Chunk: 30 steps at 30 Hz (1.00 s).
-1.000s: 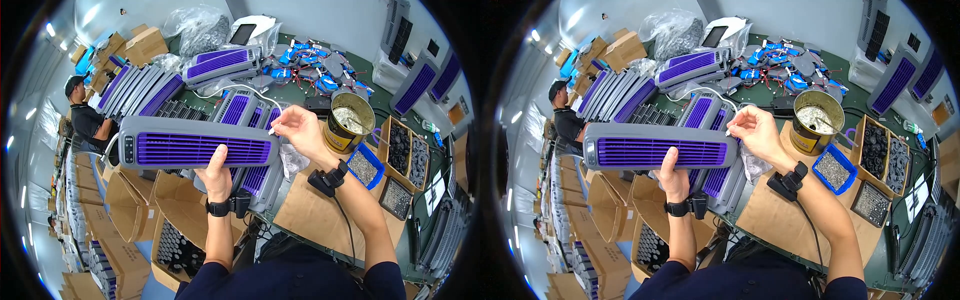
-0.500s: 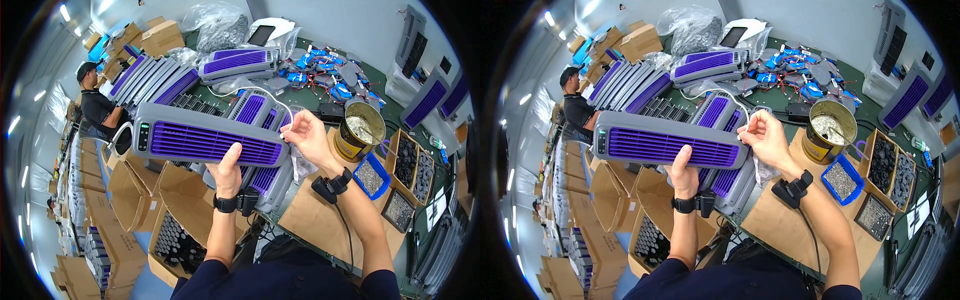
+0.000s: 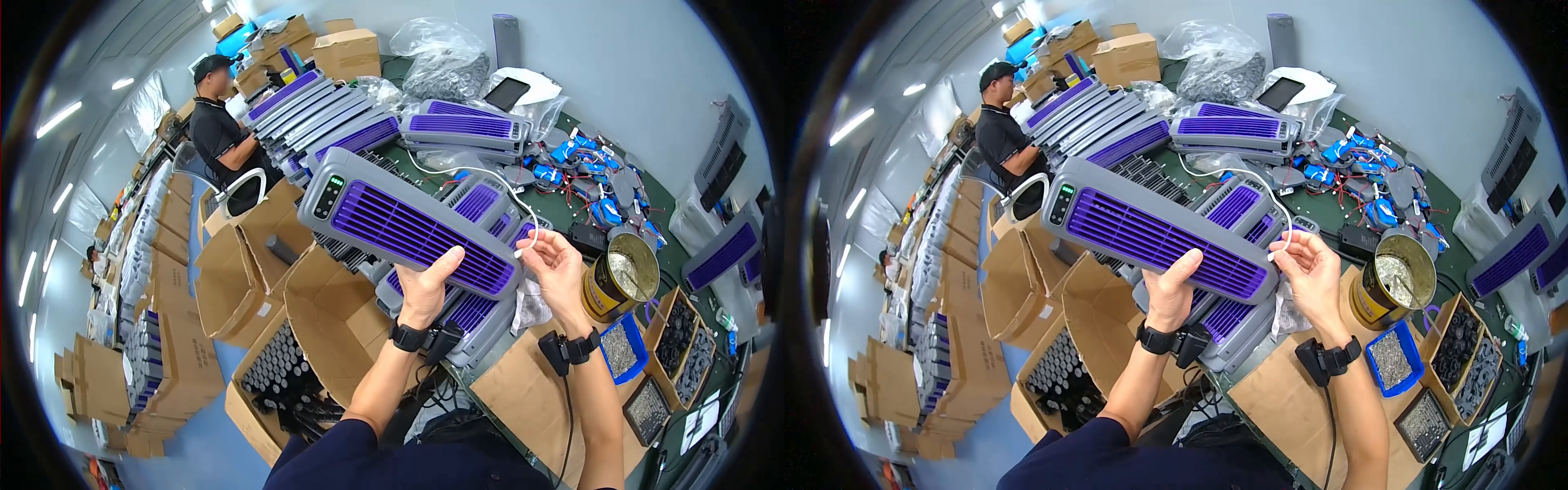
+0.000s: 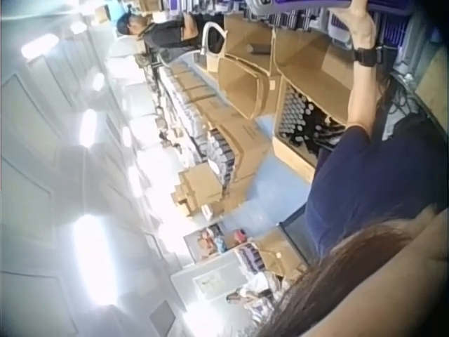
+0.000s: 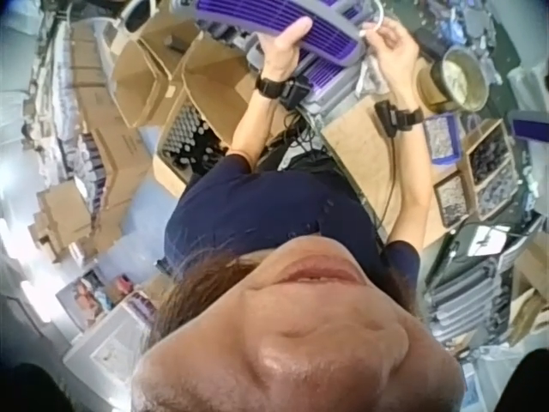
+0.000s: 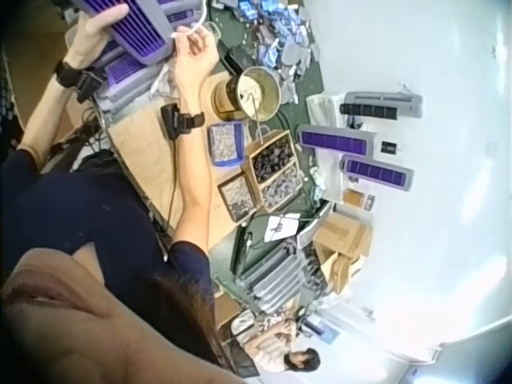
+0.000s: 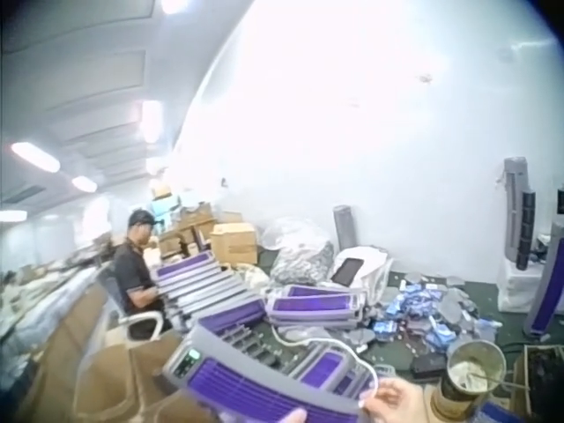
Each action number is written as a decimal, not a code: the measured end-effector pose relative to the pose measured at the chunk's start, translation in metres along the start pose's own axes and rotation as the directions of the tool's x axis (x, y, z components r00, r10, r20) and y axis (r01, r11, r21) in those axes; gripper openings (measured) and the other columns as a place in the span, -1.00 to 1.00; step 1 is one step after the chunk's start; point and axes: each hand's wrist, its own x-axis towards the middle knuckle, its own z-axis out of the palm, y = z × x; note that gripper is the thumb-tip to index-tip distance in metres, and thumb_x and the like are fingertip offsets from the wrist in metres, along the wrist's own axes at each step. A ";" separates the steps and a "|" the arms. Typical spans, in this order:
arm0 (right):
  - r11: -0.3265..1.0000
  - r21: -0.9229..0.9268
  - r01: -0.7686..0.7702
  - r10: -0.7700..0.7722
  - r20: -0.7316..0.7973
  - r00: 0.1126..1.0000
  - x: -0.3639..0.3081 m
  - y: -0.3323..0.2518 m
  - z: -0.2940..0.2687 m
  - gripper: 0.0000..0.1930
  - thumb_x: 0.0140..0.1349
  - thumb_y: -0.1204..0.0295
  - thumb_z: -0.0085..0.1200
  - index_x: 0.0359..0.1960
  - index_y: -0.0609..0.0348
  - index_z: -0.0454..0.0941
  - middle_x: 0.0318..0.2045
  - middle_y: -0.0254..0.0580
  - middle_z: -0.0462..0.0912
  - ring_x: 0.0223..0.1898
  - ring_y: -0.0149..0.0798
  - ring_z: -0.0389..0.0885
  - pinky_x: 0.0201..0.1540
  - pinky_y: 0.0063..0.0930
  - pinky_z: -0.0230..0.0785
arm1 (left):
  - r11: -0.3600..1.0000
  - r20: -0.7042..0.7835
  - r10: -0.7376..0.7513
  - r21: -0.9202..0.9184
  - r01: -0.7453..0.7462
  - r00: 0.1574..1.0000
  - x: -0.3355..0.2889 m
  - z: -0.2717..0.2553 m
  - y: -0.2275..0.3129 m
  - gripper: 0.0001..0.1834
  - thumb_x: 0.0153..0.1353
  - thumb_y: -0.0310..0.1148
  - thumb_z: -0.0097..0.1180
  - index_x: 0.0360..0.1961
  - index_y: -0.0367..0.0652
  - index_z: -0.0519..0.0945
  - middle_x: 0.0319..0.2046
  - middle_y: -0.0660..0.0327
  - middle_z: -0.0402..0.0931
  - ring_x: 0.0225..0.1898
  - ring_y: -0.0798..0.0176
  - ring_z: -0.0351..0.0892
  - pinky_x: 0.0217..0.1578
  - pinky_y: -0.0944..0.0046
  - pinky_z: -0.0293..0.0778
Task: Assembling components of a portable heater using an electric screwdriver.
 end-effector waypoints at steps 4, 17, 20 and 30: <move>1.000 -0.015 -0.026 0.027 0.029 0.999 0.000 0.003 -0.004 -0.78 0.24 0.49 0.17 -0.12 0.34 0.56 -0.26 -0.23 0.67 -0.30 -0.49 0.58 -0.17 -0.62 0.45 | 1.000 0.021 -0.021 0.005 0.021 1.000 -0.001 0.002 0.002 -0.50 -0.05 -0.55 0.36 -0.04 -0.17 0.46 -0.20 0.25 0.48 -0.20 0.30 0.52 -0.10 0.26 0.48; 0.994 -0.104 0.014 -0.014 -0.001 1.000 0.003 -0.002 0.000 -0.80 0.31 0.42 0.09 -0.20 0.35 0.63 -0.35 -0.30 0.67 -0.37 -0.53 0.54 -0.25 -0.64 0.43 | 1.000 0.013 -0.023 0.007 0.023 1.000 0.001 0.006 0.002 -0.44 -0.07 -0.51 0.39 -0.02 -0.18 0.42 -0.18 0.23 0.46 -0.17 0.29 0.51 -0.07 0.25 0.47; 0.994 -0.107 0.017 -0.018 -0.005 1.000 0.001 0.000 0.001 -0.80 0.31 0.42 0.09 -0.21 0.34 0.63 -0.36 -0.30 0.67 -0.38 -0.53 0.54 -0.25 -0.64 0.43 | 1.000 0.016 0.000 0.026 0.000 1.000 -0.001 0.004 0.002 -0.45 -0.07 -0.51 0.39 -0.02 -0.18 0.42 -0.18 0.23 0.47 -0.17 0.29 0.51 -0.07 0.25 0.47; 0.976 -0.207 0.070 -0.093 -0.105 0.990 0.004 0.004 0.005 -0.78 0.39 0.40 -0.07 -0.32 0.33 0.51 -0.46 -0.20 0.65 -0.48 -0.46 0.57 -0.41 -0.58 0.44 | 1.000 -0.018 0.022 0.022 -0.021 1.000 -0.005 0.014 0.003 -0.42 -0.09 -0.57 0.38 0.01 -0.20 0.44 -0.14 0.26 0.46 -0.12 0.28 0.48 -0.02 0.23 0.42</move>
